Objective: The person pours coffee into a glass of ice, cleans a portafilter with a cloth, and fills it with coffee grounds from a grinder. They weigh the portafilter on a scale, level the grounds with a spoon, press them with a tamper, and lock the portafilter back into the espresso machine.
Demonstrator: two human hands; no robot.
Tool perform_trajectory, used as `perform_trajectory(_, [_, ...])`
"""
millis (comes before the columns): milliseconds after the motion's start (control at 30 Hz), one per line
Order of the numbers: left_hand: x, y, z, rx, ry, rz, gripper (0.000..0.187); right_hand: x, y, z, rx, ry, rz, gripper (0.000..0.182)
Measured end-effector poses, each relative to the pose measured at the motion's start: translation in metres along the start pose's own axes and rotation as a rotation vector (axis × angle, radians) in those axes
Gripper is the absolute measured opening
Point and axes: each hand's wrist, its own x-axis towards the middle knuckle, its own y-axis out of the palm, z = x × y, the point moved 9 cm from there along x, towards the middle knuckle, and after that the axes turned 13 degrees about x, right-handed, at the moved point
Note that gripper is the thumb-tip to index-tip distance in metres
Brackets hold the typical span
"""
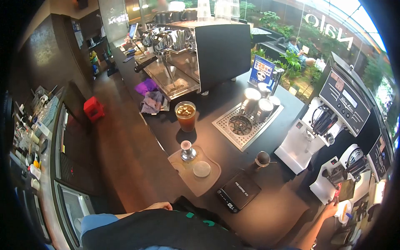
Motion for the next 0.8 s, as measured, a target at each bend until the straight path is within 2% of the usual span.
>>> perform_trajectory(67, [0.000, -0.014, 0.021, -0.141, -0.029, -0.063, 0.023, -0.026, -0.023, 0.000, -0.191, -0.130, 0.022, 0.031])
perform_trajectory(100, [-0.001, -0.022, 0.031, -0.180, -0.021, -0.101, 0.023, -0.064, -0.029, 0.017, -0.067, -0.035, 0.013, 0.031])
perform_trajectory(133, [-0.001, -0.026, 0.043, -0.171, -0.019, -0.094, 0.023, -0.083, -0.036, 0.015, -0.071, -0.029, 0.003, 0.031])
perform_trajectory(200, [-0.001, -0.046, 0.080, -0.414, -0.131, -0.204, 0.025, -0.132, -0.042, 0.004, -0.246, -0.119, 0.044, 0.031])
perform_trajectory(233, [0.000, -0.051, 0.093, -0.402, -0.133, -0.199, 0.025, -0.163, -0.043, 0.019, -0.361, -0.232, -0.002, 0.031])
perform_trajectory(300, [-0.008, -0.076, 0.127, -0.508, -0.191, -0.409, 0.027, -0.212, -0.040, 0.039, -0.388, -0.199, 0.018, 0.031])
perform_trajectory(333, [-0.007, -0.084, 0.140, -0.490, -0.208, -0.400, 0.027, -0.233, -0.035, 0.050, -0.410, -0.175, 0.042, 0.032])
perform_trajectory(400, [-0.009, -0.108, 0.158, -0.589, -0.122, -0.480, 0.027, -0.257, -0.032, 0.067, -0.408, -0.194, 0.041, 0.034])
perform_trajectory(433, [-0.009, -0.114, 0.165, -0.548, -0.147, -0.439, 0.027, -0.273, -0.028, 0.085, -0.315, -0.127, 0.063, 0.035])
perform_trajectory(467, [-0.011, -0.130, 0.168, -0.541, -0.132, -0.550, 0.027, -0.284, -0.022, 0.099, -0.212, -0.098, 0.080, 0.033])
perform_trajectory(500, [-0.008, -0.142, 0.169, -0.518, -0.094, -0.621, 0.028, -0.305, -0.021, 0.135, -0.272, -0.008, 0.017, 0.033])
perform_trajectory(533, [-0.002, -0.149, 0.184, -0.497, -0.105, -0.606, 0.029, -0.321, -0.022, 0.158, -0.349, 0.095, -0.008, 0.033])
perform_trajectory(567, [0.008, -0.155, 0.195, -0.481, -0.103, -0.584, 0.029, -0.320, -0.028, 0.162, -0.373, 0.055, -0.012, 0.032])
perform_trajectory(633, [0.018, -0.166, 0.203, -0.547, -0.127, -0.535, 0.033, -0.301, -0.052, 0.117, -0.372, 0.058, -0.103, 0.030])
perform_trajectory(667, [0.025, -0.171, 0.218, -0.539, -0.182, -0.558, 0.038, -0.292, -0.062, 0.116, -0.436, -0.021, -0.164, 0.029])
perform_trajectory(700, [0.030, -0.175, 0.230, -0.585, -0.141, -0.623, 0.043, -0.285, -0.069, 0.120, -0.441, -0.021, -0.175, 0.031])
perform_trajectory(800, [0.028, -0.183, 0.258, -0.564, -0.198, -0.624, 0.053, -0.266, -0.070, 0.166, -0.497, -0.137, -0.165, 0.035])
